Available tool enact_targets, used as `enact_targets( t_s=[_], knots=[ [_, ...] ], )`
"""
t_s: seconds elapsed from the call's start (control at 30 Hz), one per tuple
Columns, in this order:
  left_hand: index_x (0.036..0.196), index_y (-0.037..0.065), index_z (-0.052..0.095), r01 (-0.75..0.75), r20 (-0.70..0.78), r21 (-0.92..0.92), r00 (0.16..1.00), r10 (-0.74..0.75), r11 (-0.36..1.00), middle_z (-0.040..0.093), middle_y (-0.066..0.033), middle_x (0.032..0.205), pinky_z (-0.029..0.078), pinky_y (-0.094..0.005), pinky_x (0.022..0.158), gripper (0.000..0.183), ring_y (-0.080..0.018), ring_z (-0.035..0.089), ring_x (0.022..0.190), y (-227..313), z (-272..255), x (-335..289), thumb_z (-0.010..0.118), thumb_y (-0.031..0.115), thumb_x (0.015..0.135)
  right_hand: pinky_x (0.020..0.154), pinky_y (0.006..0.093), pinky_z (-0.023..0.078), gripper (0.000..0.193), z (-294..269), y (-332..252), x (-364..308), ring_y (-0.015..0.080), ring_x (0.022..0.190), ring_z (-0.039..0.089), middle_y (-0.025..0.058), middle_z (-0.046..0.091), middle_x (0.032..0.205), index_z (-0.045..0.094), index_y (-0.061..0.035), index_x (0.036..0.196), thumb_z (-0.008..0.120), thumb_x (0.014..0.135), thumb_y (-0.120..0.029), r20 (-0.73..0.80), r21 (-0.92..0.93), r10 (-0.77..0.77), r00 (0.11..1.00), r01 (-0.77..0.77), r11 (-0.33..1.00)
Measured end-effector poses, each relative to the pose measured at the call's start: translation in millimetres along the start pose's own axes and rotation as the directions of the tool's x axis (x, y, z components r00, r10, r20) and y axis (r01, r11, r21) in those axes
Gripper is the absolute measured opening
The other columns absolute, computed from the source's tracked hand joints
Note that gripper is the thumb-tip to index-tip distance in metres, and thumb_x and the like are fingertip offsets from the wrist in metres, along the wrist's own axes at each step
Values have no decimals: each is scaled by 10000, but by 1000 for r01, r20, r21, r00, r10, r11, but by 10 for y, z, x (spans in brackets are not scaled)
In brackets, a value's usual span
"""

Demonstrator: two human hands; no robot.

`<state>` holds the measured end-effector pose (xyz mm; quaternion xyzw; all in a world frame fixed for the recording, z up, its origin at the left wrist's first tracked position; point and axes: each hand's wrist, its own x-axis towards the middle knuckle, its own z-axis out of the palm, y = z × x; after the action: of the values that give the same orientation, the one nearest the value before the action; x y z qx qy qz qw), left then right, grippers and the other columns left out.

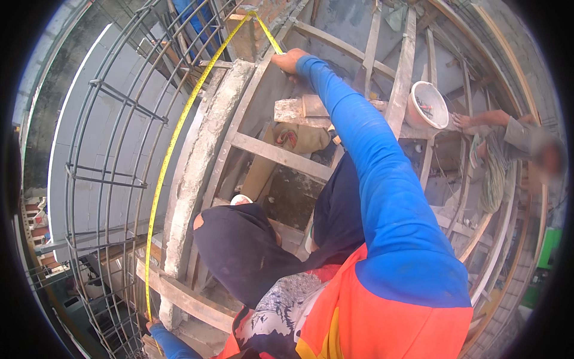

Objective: The person works on a construction site, hammering nails into wooden planks to secure a scaffolding structure. They measure the wooden beams with a tape measure and use a hammer to drive nails. The person also handles a bucket of nails and positions a long wooden plank for further work.

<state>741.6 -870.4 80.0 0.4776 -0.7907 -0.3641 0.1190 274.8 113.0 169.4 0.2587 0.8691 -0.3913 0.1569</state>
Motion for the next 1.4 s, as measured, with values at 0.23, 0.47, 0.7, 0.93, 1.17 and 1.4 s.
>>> enact_targets(
  t_s=[0.23,0.47,0.7,0.93,1.17,1.4],
  knots=[
    [1320,-224,505,103,-74,-7,992,-104,995,677,-190,1257,529,-195,957,415,-155,652,1106,12,-60,-138,527,94,1054,439,314,511,566,55,-32,61,147,530,563,37,554,723,632,-9,948,559,904,-569,20,-3,9,1000,-9,1000],
    [1257,-210,576,25,-109,292,994,7,956,725,-189,1161,539,-193,887,411,-129,668,1074,91,-123,-206,612,126,1023,437,310,514,560,-12,-19,-1,149,536,580,37,564,725,635,-7,978,567,898,-557,36,12,0,999,0,1000],
    [1357,-227,464,-12,-106,-266,994,-16,964,644,-227,1309,537,-258,985,400,-219,652,1172,151,-140,-335,388,1,1037,428,309,511,502,-394,222,-228,148,528,576,30,554,711,611,-26,936,564,900,-524,15,7,-1,1000,1,1000],
    [1344,-219,477,34,-230,-423,963,-143,905,646,-228,1301,537,-276,995,395,-227,653,1172,381,-252,-563,377,-2,1029,414,309,506,467,-880,661,-590,149,510,568,32,556,721,575,-36,879,562,908,-502,6,24,-23,1000,23,999],
    [1330,-212,490,-8,-271,-552,947,-170,834,648,-230,1293,537,-294,1006,391,-236,654,1173,566,-493,-796,367,-5,1022,390,306,495,446,-1267,1131,-707,151,478,556,34,556,706,576,-42,864,575,903,-487,-15,20,-22,1000,22,1000],
    [1317,-204,503,-23,-268,-663,941,-208,749,650,-232,1286,536,-311,1017,390,-245,655,1173,844,-495,-869,356,-7,1014,372,302,494,432,-1425,1321,-986,146,464,555,37,552,692,560,-35,882,580,903,-466,-41,48,-55,998,57,997]
  ],
)
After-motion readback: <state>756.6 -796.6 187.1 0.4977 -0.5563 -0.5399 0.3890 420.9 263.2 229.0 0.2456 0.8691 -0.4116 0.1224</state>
